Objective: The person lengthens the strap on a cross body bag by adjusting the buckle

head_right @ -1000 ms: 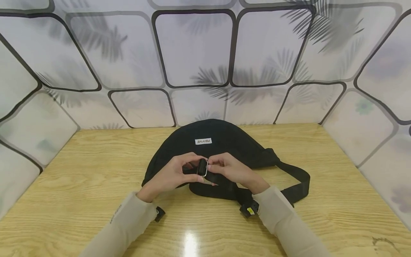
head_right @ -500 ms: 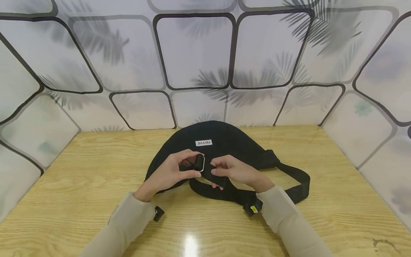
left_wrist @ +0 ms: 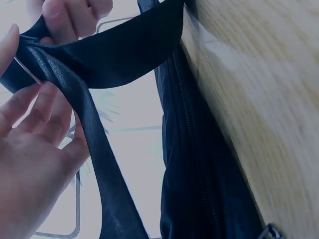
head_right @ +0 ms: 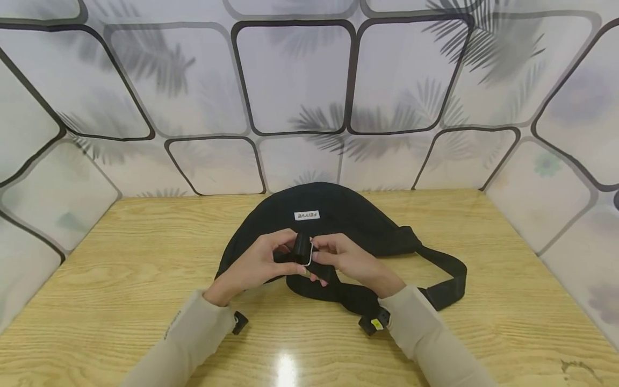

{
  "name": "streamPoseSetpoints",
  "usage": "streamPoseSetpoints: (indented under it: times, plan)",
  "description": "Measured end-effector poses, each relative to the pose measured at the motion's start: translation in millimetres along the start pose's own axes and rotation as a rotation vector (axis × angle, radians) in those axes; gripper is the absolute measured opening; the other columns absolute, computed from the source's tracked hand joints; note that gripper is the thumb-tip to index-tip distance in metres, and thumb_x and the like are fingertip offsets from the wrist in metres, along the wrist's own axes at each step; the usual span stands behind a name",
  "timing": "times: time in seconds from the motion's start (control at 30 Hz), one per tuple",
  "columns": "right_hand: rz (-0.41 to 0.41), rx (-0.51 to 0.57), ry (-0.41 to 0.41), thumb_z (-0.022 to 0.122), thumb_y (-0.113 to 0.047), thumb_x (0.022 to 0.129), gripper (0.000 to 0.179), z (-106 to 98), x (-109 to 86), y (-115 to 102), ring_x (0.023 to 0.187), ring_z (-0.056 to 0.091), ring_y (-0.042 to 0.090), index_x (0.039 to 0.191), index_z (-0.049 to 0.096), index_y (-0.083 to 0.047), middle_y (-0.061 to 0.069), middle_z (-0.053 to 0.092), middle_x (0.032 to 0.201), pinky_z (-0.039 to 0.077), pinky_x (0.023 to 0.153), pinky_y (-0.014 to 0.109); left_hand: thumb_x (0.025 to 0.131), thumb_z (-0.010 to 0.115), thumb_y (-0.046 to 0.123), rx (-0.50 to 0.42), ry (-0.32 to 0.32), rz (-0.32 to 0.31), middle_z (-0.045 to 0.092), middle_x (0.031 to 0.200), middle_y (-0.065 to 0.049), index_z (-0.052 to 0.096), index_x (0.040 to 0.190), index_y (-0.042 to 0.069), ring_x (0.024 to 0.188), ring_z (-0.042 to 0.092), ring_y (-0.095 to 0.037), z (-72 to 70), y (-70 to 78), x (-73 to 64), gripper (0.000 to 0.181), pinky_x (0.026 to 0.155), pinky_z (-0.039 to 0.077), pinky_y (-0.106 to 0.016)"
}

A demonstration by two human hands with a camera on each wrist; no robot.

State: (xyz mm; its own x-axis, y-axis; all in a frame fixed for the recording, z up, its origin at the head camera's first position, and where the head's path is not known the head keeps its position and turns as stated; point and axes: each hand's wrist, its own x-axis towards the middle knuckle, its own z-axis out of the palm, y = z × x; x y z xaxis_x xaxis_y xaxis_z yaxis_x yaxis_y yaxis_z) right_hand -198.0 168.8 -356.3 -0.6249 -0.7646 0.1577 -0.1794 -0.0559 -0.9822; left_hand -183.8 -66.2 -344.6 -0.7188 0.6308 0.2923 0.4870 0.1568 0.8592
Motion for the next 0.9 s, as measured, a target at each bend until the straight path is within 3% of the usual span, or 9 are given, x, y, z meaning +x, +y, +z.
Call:
streamPoseSetpoints:
  times: [0.17, 0.33, 0.5, 0.63, 0.8, 0.9]
  plan:
    - [0.049, -0.010, -0.115, 0.044, 0.002, 0.105, 0.020, -8.5, -4.3, -4.0, 0.072, 0.066, 0.019, 0.111, 0.054, 0.017, 0.013, 0.068, 0.088, 0.057, 0.068, 0.033, 0.092, 0.077, 0.011, 0.003, -0.024, -0.007, 0.066, 0.108, -0.001, 0.066, 0.126, 0.008, 0.098, 0.064, -0.022, -2.9, 0.4, 0.3, 0.036, 0.086, 0.052, -0.033]
    - [0.073, -0.074, -0.208, 0.042, 0.002, 0.105, 0.019, -18.5, -8.5, -8.5, 0.076, 0.067, 0.030, 0.106, 0.054, 0.017, 0.028, 0.066, 0.090, 0.057, 0.076, 0.039, 0.093, 0.077, 0.012, 0.096, 0.021, 0.017, 0.066, 0.111, -0.004, 0.065, 0.128, 0.005, 0.100, 0.063, -0.025, -9.3, 1.6, 0.5, 0.038, 0.089, 0.051, -0.037]
    - [0.110, -0.078, -0.249, 0.041, 0.003, 0.105, 0.019, -22.5, -9.0, -7.3, 0.076, 0.069, 0.030, 0.098, 0.053, 0.016, 0.025, 0.069, 0.089, 0.054, 0.078, 0.033, 0.094, 0.075, 0.014, 0.115, 0.029, 0.012, 0.066, 0.112, -0.003, 0.065, 0.129, 0.005, 0.101, 0.064, -0.024, -10.4, 0.3, 0.6, 0.037, 0.091, 0.050, -0.038]
    - [0.045, -0.053, -0.292, 0.039, 0.009, 0.104, 0.017, -23.3, -7.3, -3.8, 0.074, 0.069, 0.031, 0.099, 0.053, 0.017, 0.028, 0.068, 0.088, 0.055, 0.078, 0.034, 0.094, 0.075, 0.014, 0.093, 0.019, -0.001, 0.067, 0.109, -0.002, 0.065, 0.128, 0.004, 0.101, 0.064, -0.024, -7.8, -1.4, 1.2, 0.037, 0.092, 0.049, -0.038]
    - [-0.039, -0.059, -0.259, 0.041, 0.005, 0.106, 0.019, -20.8, -5.0, -1.8, 0.071, 0.067, 0.032, 0.102, 0.056, 0.016, 0.026, 0.066, 0.088, 0.056, 0.077, 0.038, 0.094, 0.075, 0.012, 0.075, 0.028, -0.019, 0.068, 0.110, -0.004, 0.064, 0.130, 0.003, 0.101, 0.064, -0.021, -7.4, -0.2, 1.6, 0.039, 0.092, 0.049, -0.038]
    - [-0.035, -0.056, -0.195, 0.042, 0.006, 0.105, 0.018, -18.7, -5.7, -0.9, 0.071, 0.067, 0.027, 0.101, 0.056, 0.017, 0.021, 0.067, 0.087, 0.056, 0.074, 0.037, 0.093, 0.075, 0.010, 0.063, 0.042, -0.026, 0.068, 0.111, -0.005, 0.064, 0.132, 0.002, 0.100, 0.064, -0.018, -7.8, 0.0, 1.2, 0.041, 0.092, 0.049, -0.038]
